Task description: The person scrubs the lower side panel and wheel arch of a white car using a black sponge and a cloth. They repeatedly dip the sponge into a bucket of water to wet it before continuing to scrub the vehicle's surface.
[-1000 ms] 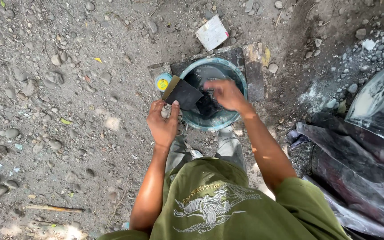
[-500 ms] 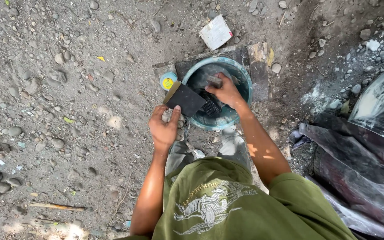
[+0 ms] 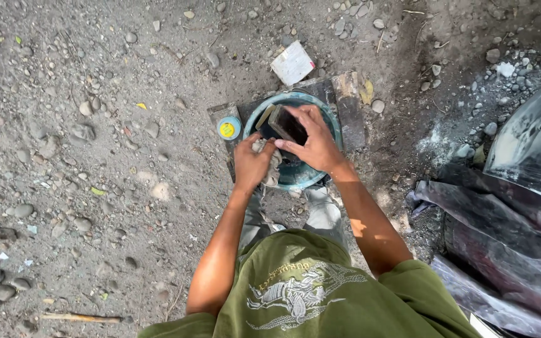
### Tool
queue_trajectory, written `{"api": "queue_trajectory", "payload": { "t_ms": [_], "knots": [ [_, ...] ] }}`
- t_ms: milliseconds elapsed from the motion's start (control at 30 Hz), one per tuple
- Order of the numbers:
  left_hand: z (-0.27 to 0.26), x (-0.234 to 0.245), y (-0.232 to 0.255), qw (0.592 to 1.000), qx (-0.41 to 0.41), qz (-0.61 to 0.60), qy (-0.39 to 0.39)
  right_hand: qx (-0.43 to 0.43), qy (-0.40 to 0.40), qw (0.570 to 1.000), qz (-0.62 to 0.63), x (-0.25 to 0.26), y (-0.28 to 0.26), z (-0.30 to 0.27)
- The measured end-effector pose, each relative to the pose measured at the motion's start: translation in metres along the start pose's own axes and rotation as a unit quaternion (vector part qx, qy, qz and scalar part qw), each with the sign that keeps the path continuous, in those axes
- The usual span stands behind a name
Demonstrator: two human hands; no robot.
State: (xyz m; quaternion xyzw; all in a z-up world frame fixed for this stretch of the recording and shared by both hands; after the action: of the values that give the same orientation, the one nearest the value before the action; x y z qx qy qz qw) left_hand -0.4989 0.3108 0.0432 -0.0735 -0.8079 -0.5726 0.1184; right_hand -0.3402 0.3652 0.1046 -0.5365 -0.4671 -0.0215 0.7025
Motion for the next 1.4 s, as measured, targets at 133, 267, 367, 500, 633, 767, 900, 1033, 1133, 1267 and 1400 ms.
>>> {"api": "queue_trajectory", "payload": {
  "t_ms": [133, 267, 367, 500, 633, 767, 900, 1033, 1133, 1267, 1400],
  "knots": [
    [0.001, -0.012, -0.001, 0.993, 0.023, -0.101, -0.062, -0.083, 0.015, 0.991, 0.103, 0.006, 0.011, -0.011],
    [0.000, -0.022, 0.009, 0.976, 0.058, -0.176, -0.117, -0.072, 0.060, 0.992, 0.083, 0.011, 0.012, -0.024],
    [-0.001, -0.029, 0.005, 0.968, 0.080, -0.192, -0.140, -0.058, 0.084, 0.993, 0.061, 0.016, 0.009, -0.028],
    [0.000, -0.035, 0.003, 0.966, 0.075, -0.190, -0.162, -0.053, 0.091, 0.989, 0.107, 0.019, 0.008, -0.033],
    [-0.003, -0.035, 0.016, 0.965, 0.082, -0.178, -0.176, -0.070, 0.104, 0.982, 0.139, 0.011, 0.022, -0.042],
    [-0.002, -0.041, 0.027, 0.965, 0.065, -0.176, -0.185, -0.091, 0.128, 0.965, 0.210, 0.001, 0.046, -0.051],
    [0.001, -0.046, 0.024, 0.975, 0.069, -0.129, -0.167, -0.170, 0.145, 0.729, 0.647, -0.029, 0.087, -0.064],
    [0.002, -0.043, 0.043, 0.979, 0.083, -0.079, -0.166, -0.142, 0.153, 0.699, 0.684, -0.035, 0.100, -0.066],
    [0.003, -0.048, 0.052, 0.984, 0.037, -0.039, -0.173, -0.125, 0.148, 0.773, 0.604, -0.032, 0.104, -0.065],
    [0.001, -0.052, 0.066, 0.983, -0.037, -0.019, -0.180, -0.117, 0.151, 0.792, 0.581, -0.027, 0.097, -0.065],
    [-0.001, -0.043, 0.088, 0.988, -0.056, 0.105, -0.096, -0.106, 0.153, 0.702, 0.688, -0.031, 0.096, -0.069]
  ]
}}
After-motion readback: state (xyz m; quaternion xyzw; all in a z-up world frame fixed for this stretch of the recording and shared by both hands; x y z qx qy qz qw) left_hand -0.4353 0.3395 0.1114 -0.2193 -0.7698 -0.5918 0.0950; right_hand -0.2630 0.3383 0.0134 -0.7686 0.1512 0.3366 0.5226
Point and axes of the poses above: each hand's wrist, its own z-axis towards the middle knuckle, its own x-axis out of the back of the hand, y = z × x, the point moved 7 cm from there along z, towards the middle knuckle, and after that the axes turned 9 degrees about -y, right-handed, at the moved point
